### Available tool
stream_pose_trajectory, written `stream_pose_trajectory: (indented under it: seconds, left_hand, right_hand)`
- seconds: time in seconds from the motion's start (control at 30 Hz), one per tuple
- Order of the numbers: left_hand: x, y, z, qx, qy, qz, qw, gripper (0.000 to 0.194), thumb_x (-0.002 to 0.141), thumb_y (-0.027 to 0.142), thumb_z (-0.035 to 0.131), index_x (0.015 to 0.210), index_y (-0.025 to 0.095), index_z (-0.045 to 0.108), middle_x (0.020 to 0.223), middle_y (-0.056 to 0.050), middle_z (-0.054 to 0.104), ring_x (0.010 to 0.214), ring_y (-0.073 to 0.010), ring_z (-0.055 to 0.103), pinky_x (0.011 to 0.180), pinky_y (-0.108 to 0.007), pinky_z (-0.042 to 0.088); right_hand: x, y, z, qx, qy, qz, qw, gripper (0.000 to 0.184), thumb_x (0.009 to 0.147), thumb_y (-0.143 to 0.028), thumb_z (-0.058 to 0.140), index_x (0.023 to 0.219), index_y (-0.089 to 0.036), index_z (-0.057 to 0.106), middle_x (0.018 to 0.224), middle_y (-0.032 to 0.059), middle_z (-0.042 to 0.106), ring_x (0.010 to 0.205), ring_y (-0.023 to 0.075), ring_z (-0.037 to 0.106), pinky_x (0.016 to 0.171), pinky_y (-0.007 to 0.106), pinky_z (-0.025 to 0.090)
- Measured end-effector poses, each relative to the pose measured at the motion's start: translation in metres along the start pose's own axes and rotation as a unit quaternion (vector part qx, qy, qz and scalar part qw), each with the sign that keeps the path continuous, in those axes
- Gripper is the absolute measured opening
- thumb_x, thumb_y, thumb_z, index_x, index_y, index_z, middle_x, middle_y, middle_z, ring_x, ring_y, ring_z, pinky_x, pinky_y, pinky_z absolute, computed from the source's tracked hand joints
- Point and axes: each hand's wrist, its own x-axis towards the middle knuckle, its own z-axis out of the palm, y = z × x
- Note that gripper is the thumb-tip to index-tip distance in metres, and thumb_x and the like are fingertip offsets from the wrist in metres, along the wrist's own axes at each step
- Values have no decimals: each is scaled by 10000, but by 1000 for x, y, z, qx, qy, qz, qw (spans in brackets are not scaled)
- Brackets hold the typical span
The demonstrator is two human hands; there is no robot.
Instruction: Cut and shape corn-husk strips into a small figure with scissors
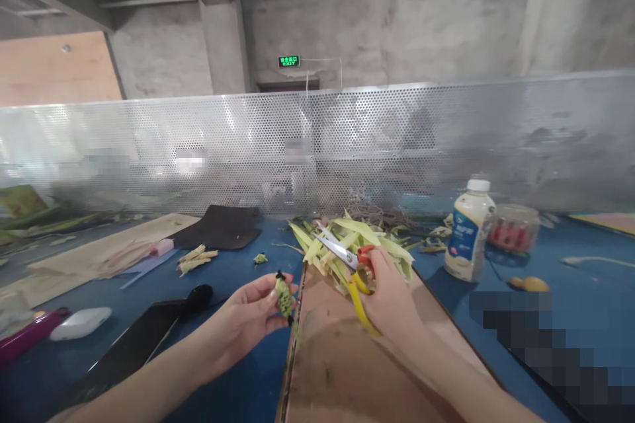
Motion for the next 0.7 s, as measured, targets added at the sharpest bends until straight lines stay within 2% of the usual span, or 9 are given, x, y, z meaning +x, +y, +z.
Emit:
stream_pose_trajectory:
  seconds: [0.17,0.23,0.3,0.37,0.4,0.47,0.5,0.6,0.7]
  left_hand:
    - [1,0,1,6,21,-14,1000,183,785,256,649,936,155,668,861,-55,635,771,-122,600,743,-267,462]
    - [4,10,-1,35,49,-17,998,193,770,287,662,916,161,658,842,-40,632,743,-113,596,731,-266,469]
    - [9,32,-9,124,101,7,987,221,738,318,686,884,158,643,826,-35,638,758,-123,601,742,-265,472]
    - [15,63,-25,247,161,94,951,285,718,360,685,917,166,622,871,-39,654,818,-145,609,806,-285,468]
    - [18,80,-36,328,203,125,914,334,705,382,681,953,169,610,905,-50,665,843,-161,615,822,-299,466]
    - [23,108,-63,511,268,150,803,388,680,436,663,962,176,600,956,-59,677,881,-188,622,834,-316,468]
    - [25,118,-78,540,279,140,781,392,649,439,680,926,171,607,934,-63,681,890,-204,620,841,-327,464]
    - [32,123,-115,584,285,75,756,385,585,442,713,827,153,631,763,-55,686,749,-216,631,710,-322,486]
    - [42,104,-136,619,257,-1,742,304,627,404,694,785,148,650,670,-31,673,617,-183,620,568,-274,465]
  right_hand:
    - [-6,1,8,111,-23,69,991,194,791,-375,516,858,-197,477,734,14,543,632,147,489,570,256,390]
    - [-6,1,10,127,-18,87,988,221,776,-403,527,841,-195,489,715,9,551,610,144,486,551,252,378]
    - [-6,2,12,128,-15,94,987,222,754,-405,538,815,-196,492,717,10,554,603,143,484,543,251,371]
    - [-6,2,13,110,-20,94,989,203,738,-390,537,784,-200,482,716,12,542,608,146,480,546,253,373]
    - [-6,1,14,97,-26,95,990,195,731,-384,534,765,-202,470,709,11,529,609,148,476,549,255,376]
    - [-7,-1,14,67,-39,103,992,185,714,-372,521,722,-207,437,679,4,499,601,149,460,547,258,374]
    - [-7,-3,14,52,-43,107,992,181,704,-365,515,706,-209,423,659,-1,485,592,149,450,544,259,369]
    - [-10,-9,14,25,-52,110,992,160,673,-333,510,689,-210,409,621,-9,478,583,150,443,551,260,365]
    - [-14,-11,13,19,-64,91,994,134,662,-304,527,707,-209,444,621,-7,505,593,156,463,562,259,371]
